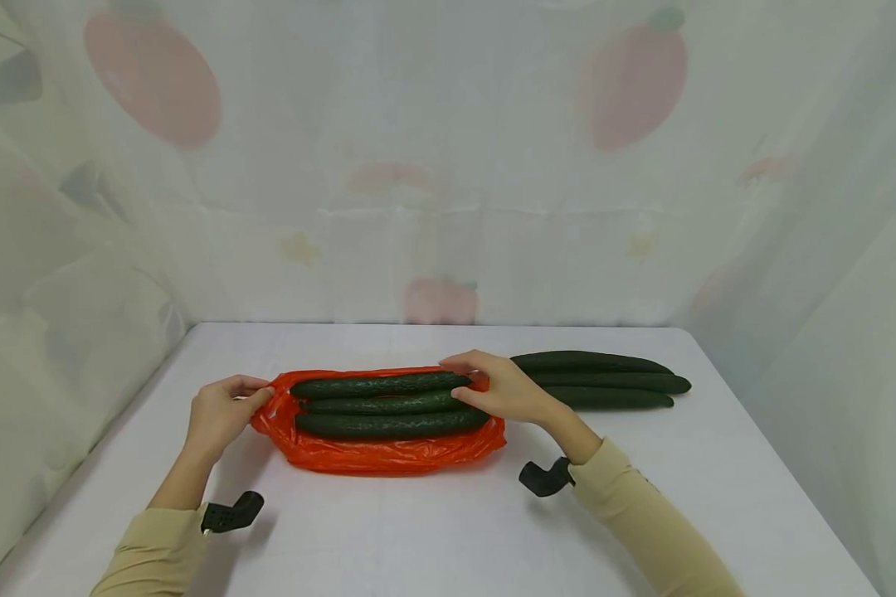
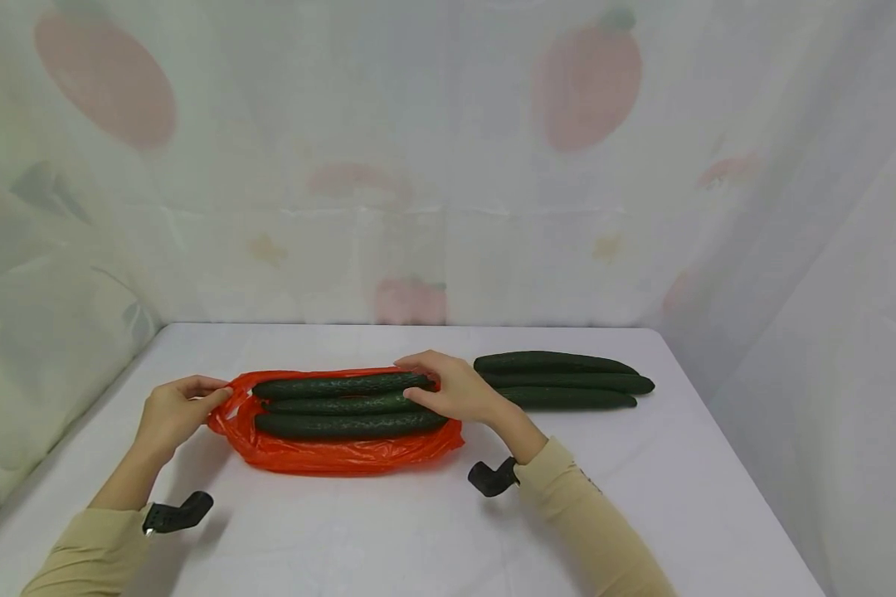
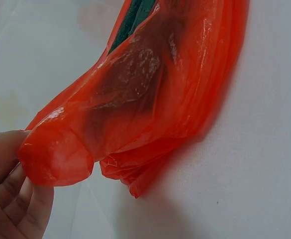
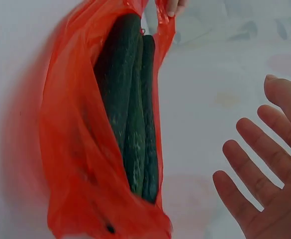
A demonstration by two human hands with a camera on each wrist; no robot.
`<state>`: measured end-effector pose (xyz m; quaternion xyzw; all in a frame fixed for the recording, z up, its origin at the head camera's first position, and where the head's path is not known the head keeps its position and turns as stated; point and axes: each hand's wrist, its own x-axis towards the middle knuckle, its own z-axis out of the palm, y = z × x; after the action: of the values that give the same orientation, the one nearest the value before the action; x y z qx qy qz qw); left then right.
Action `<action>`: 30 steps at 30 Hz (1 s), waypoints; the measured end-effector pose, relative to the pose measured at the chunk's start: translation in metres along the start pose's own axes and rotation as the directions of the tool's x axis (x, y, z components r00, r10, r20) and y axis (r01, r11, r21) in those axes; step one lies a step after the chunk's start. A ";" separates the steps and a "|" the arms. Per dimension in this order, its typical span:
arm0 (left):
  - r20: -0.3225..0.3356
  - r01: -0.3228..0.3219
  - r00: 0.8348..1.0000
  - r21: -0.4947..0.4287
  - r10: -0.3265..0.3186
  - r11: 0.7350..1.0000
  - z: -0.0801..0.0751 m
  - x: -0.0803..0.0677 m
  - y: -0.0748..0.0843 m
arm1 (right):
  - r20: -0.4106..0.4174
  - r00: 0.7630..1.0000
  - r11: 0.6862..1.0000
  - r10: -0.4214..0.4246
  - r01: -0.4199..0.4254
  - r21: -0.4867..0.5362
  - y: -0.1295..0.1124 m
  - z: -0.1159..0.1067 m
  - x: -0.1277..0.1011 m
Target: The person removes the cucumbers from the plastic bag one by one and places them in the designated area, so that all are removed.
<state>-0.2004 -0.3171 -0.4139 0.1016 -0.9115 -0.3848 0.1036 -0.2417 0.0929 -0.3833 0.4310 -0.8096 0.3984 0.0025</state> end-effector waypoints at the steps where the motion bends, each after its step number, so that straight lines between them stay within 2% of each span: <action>1: 0.002 -0.005 1.000 0.004 0.004 1.000 0.000 0.000 0.001 | 0.006 1.000 1.000 0.002 -0.002 0.003 -0.001 0.003 0.002; 8: 0.013 -0.020 1.000 0.027 0.020 0.999 -0.002 -0.002 0.005 | 0.051 0.998 0.997 0.028 -0.031 0.066 -0.004 0.022 0.012; 13: 0.010 -0.028 1.000 0.027 0.028 0.999 -0.002 -0.002 0.006 | 0.037 0.998 0.995 0.043 -0.046 0.087 -0.004 0.032 0.017; 30: 0.009 -0.057 0.998 0.035 0.056 0.998 -0.002 -0.001 0.006 | 0.096 0.988 0.993 0.119 -0.121 0.014 0.005 0.066 0.022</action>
<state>-0.1999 -0.3135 -0.4082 0.0761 -0.9210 -0.3660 0.1091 -0.2364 0.0358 -0.4239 0.4000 -0.8293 0.3850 -0.0642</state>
